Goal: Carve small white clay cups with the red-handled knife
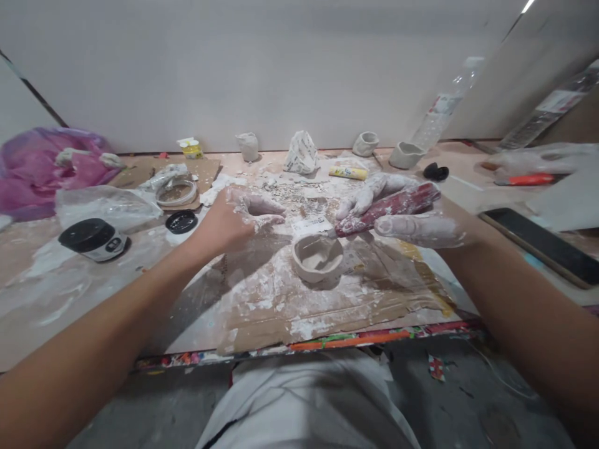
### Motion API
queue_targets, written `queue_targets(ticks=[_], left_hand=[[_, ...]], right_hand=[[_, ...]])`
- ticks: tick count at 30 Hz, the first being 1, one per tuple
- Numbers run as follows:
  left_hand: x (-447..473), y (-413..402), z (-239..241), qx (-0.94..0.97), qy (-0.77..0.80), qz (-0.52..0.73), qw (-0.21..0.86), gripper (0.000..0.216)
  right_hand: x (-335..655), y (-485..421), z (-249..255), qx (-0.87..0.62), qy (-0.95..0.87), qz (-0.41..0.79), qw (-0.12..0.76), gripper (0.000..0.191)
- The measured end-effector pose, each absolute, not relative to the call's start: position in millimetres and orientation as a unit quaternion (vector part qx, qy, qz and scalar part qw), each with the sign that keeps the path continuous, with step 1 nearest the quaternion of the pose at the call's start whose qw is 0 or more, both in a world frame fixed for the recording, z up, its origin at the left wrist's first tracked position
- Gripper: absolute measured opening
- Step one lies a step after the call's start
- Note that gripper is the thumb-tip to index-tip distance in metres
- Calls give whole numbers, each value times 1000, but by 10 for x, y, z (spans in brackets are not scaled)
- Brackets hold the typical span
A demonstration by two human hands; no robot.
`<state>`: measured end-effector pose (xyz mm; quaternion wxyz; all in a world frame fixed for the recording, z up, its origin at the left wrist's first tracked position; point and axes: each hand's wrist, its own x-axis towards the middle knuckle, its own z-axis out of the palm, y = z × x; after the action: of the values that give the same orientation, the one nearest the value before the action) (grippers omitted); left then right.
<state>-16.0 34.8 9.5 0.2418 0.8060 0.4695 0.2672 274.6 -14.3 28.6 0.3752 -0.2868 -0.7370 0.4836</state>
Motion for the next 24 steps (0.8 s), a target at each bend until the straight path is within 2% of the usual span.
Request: queue_targets(ticks=[4, 7, 11, 14, 19, 24], left_hand=[[-171, 335, 138, 766, 504, 284, 279, 38], [-198, 357, 102, 757, 470, 307, 333, 48], [-216, 340, 95, 732, 396, 320, 453, 46], [-217, 323, 101, 717, 364, 314, 505, 41], [-209, 387, 26, 728, 394, 324, 458, 54], [-133, 304, -20, 795, 398, 280, 362, 37]], right_hand=[[2757, -104, 241, -274, -722, 498, 394, 18], [2755, -100, 252, -289, -718, 501, 388, 23], [2751, -121, 292, -291, -685, 542, 390, 32], [2754, -136, 315, -303, -697, 519, 391, 32], [2754, -146, 313, -335, -736, 407, 426, 27], [2722, -222, 287, -347, -727, 336, 488, 17]])
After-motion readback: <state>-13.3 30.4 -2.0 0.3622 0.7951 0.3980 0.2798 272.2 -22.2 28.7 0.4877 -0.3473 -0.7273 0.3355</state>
